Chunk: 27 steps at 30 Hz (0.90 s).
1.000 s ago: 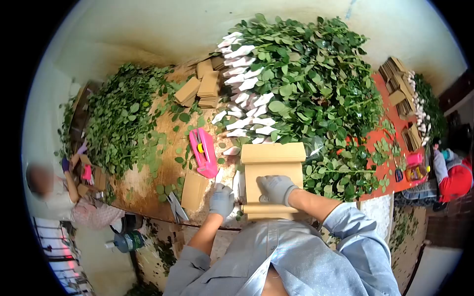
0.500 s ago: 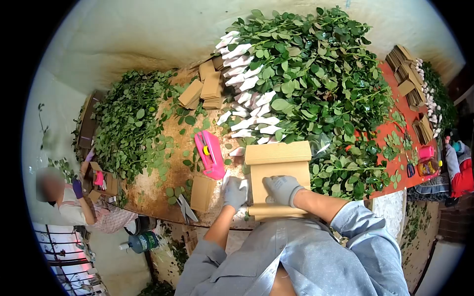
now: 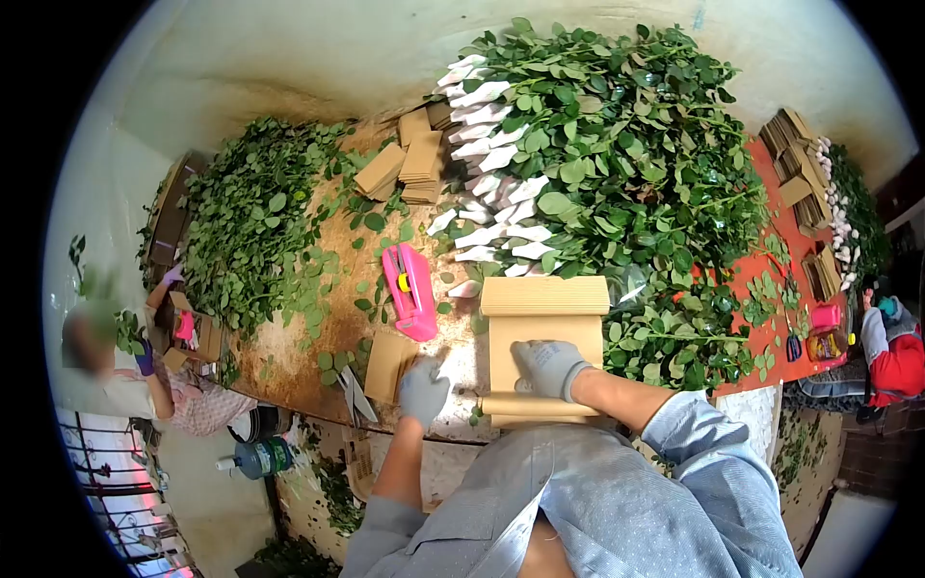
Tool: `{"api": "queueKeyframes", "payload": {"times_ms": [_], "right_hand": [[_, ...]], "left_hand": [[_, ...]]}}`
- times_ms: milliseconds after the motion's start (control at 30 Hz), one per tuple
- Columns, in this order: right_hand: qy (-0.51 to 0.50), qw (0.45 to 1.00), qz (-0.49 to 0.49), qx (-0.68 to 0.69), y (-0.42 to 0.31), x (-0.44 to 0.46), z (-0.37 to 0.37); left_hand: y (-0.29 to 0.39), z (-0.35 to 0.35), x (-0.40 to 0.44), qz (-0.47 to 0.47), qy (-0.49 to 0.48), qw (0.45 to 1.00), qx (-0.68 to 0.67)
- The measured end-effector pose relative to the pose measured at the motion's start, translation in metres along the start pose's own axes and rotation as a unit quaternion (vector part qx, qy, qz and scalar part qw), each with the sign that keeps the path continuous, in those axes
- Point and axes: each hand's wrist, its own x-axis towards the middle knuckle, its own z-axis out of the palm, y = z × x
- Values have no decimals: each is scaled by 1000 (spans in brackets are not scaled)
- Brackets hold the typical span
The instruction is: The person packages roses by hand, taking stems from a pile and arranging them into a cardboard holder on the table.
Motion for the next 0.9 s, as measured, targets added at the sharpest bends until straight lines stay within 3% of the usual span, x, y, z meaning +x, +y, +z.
{"api": "queueKeyframes", "payload": {"times_ms": [33, 100, 133, 200, 300, 367, 433, 500, 533, 600, 700, 733, 900], "right_hand": [[5, 1000, 4, 4, -1, -1, -1], [5, 1000, -5, 6, 1, 1, 2], [8, 1000, -2, 0, 4, 2, 5], [10, 1000, -13, -6, 5, 5, 9], [25, 999, -7, -18, 7, 6, 9], [32, 999, -5, -15, 9, 5, 14], [22, 1000, 0, -19, 6, 3, 10], [19, 1000, 4, -24, 4, 3, 6], [4, 1000, 0, -30, 5, 4, 7], [4, 999, -16, -38, 5, 3, 6], [-22, 999, 14, -30, 4, 8, 10], [-7, 1000, 14, -22, 7, 7, 13], [-15, 999, 35, 4, -4, -1, 1]], "left_hand": [[-26, -6, -12, -5, 4, 1000, 0], [-62, -27, -41, 3, -124, 983, 134], [-86, -35, -55, -9, -116, 984, 136], [-125, -47, -78, -61, -258, 933, 244], [-127, -70, -106, -59, -282, 895, 339], [-107, -79, -94, -68, -277, 888, 360], [-94, -82, -66, -226, -147, 938, 219], [-55, -87, -46, -149, -11, 973, 173], [-58, -85, -33, -142, -11, 975, 169], [-71, -74, -2, -19, 96, 950, 296], [-68, -68, 22, -41, 90, 932, 350], [-59, -70, 27, -103, 27, 927, 359], [-56, -70, 27, -84, 14, 929, 361]]}}
